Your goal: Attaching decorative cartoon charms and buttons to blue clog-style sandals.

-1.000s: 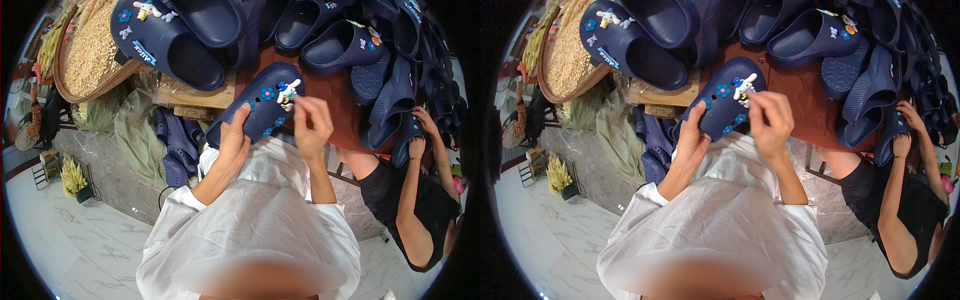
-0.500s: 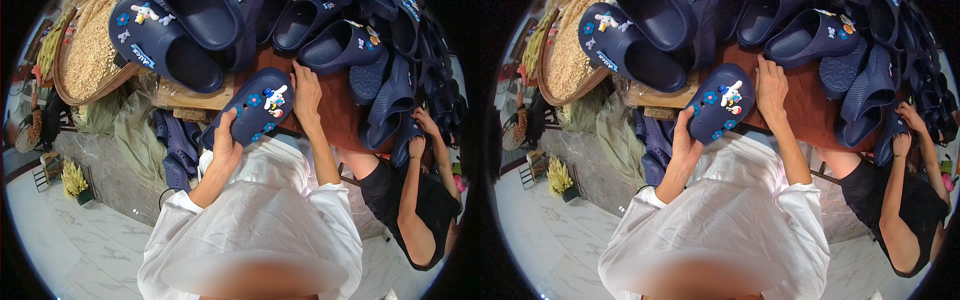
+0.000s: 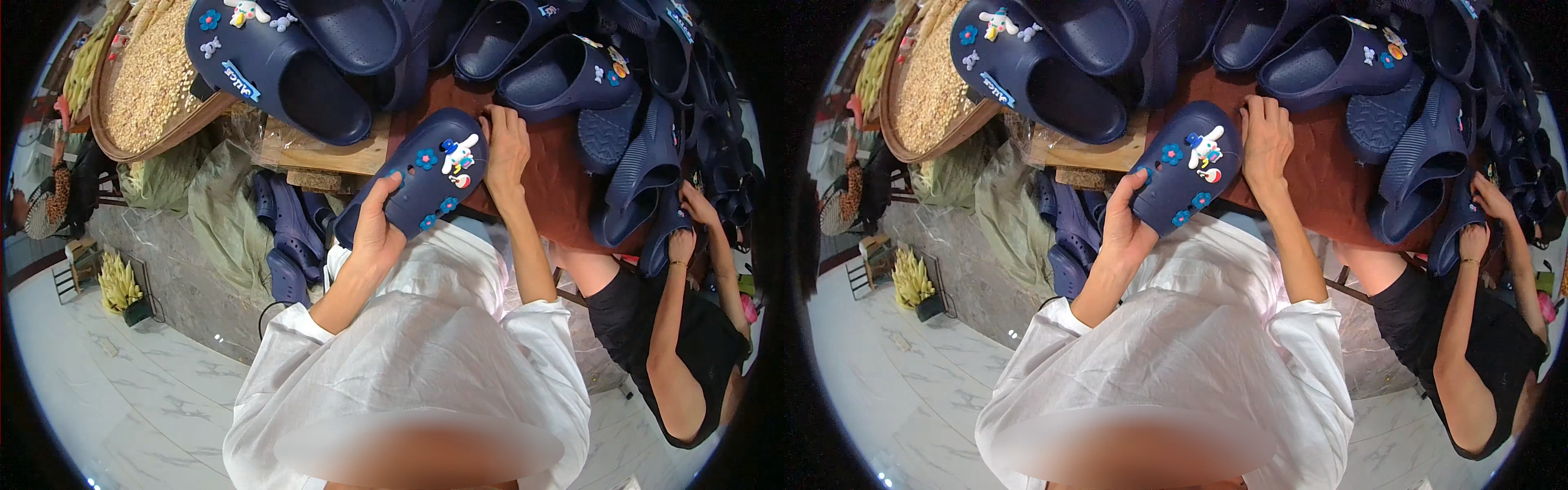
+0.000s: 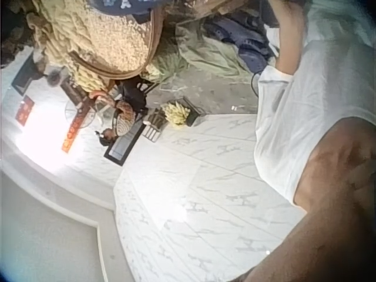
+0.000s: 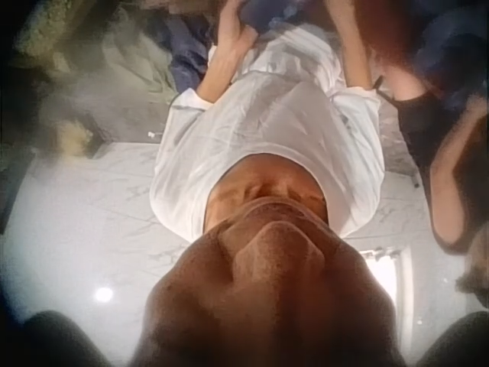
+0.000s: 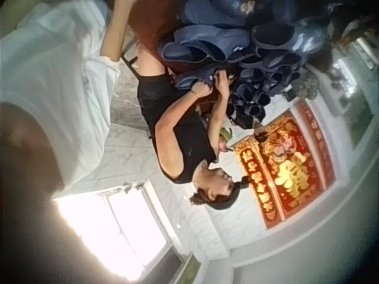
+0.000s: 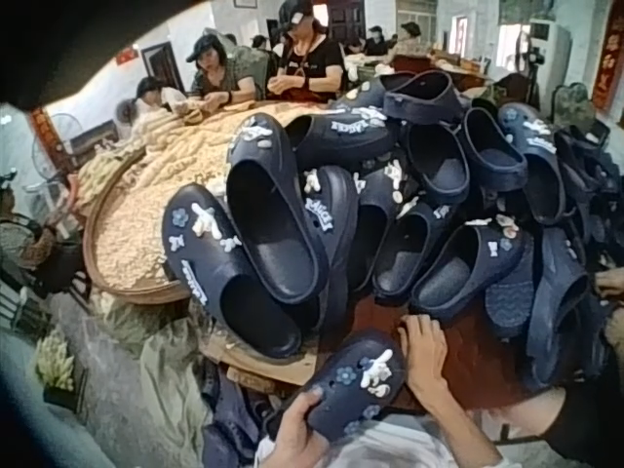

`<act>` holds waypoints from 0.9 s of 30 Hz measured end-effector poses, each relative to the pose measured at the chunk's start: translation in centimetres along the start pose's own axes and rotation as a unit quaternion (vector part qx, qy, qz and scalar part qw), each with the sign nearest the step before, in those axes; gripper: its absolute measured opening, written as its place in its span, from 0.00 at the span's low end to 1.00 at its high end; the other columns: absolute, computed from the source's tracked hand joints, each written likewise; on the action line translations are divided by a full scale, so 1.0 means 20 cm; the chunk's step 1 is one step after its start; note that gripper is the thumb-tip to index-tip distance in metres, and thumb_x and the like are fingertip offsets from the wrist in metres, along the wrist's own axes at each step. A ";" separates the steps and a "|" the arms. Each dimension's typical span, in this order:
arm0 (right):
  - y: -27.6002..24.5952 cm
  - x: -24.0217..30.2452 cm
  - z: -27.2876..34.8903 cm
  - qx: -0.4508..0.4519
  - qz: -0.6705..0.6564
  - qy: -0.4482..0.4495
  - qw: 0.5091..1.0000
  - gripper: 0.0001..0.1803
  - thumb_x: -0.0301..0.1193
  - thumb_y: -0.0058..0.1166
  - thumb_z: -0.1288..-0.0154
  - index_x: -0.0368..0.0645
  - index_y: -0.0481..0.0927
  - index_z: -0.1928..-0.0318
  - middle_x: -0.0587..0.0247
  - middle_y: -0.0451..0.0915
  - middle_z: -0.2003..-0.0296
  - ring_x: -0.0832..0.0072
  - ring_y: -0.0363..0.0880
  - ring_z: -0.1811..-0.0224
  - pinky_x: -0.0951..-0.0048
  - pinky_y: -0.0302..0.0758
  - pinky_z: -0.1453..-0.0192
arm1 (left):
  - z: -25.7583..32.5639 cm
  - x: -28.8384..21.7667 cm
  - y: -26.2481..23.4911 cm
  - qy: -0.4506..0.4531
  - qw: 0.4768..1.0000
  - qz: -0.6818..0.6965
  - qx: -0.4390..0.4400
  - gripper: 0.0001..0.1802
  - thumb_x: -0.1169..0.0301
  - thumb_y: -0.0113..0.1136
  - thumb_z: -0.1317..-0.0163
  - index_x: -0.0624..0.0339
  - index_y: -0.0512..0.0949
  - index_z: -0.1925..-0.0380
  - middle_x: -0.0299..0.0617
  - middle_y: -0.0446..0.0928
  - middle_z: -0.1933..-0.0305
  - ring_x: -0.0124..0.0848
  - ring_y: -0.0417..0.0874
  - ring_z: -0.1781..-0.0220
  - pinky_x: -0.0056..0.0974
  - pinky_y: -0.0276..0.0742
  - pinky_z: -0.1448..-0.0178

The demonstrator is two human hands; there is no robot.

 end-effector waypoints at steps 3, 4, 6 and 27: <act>0.01 -0.02 0.02 -0.006 -0.044 -0.007 0.999 0.08 0.27 0.58 0.37 0.43 0.78 0.57 0.57 0.78 0.61 0.57 0.77 0.59 0.59 0.73 0.56 | 0.01 0.00 0.00 0.001 1.000 0.007 0.005 0.23 0.65 0.62 0.36 0.61 0.71 0.44 0.44 0.79 0.46 0.36 0.81 0.46 0.42 0.78 0.39; 0.00 -0.02 0.02 -0.006 -0.044 -0.007 0.999 0.08 0.27 0.58 0.37 0.43 0.78 0.57 0.57 0.78 0.61 0.57 0.77 0.59 0.59 0.73 0.56 | 0.02 0.00 0.00 0.001 1.000 0.008 0.005 0.23 0.65 0.62 0.36 0.61 0.71 0.44 0.44 0.79 0.46 0.36 0.81 0.46 0.42 0.78 0.39; -0.02 -0.02 0.02 0.009 -0.049 -0.012 0.999 0.08 0.24 0.60 0.39 0.42 0.79 0.58 0.57 0.79 0.61 0.57 0.78 0.60 0.61 0.74 0.56 | 0.03 0.00 0.01 -0.006 1.000 -0.004 0.007 0.22 0.65 0.60 0.35 0.61 0.71 0.43 0.44 0.79 0.46 0.36 0.81 0.45 0.42 0.78 0.38; -0.43 0.45 0.10 0.068 -0.236 -0.138 0.960 0.12 0.26 0.64 0.44 0.49 0.85 0.57 0.70 0.83 0.59 0.67 0.76 0.48 0.59 0.63 0.39 | 0.09 0.03 0.11 0.103 0.988 -0.110 0.038 0.15 0.70 0.63 0.33 0.60 0.75 0.49 0.36 0.79 0.51 0.24 0.80 0.49 0.32 0.76 0.44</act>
Point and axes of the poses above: each hand's wrist, its own z-axis away from the middle knuckle, its own y-axis out of the palm, x = y × z, the point moved 6 cm from there along -z, towards the middle knuckle
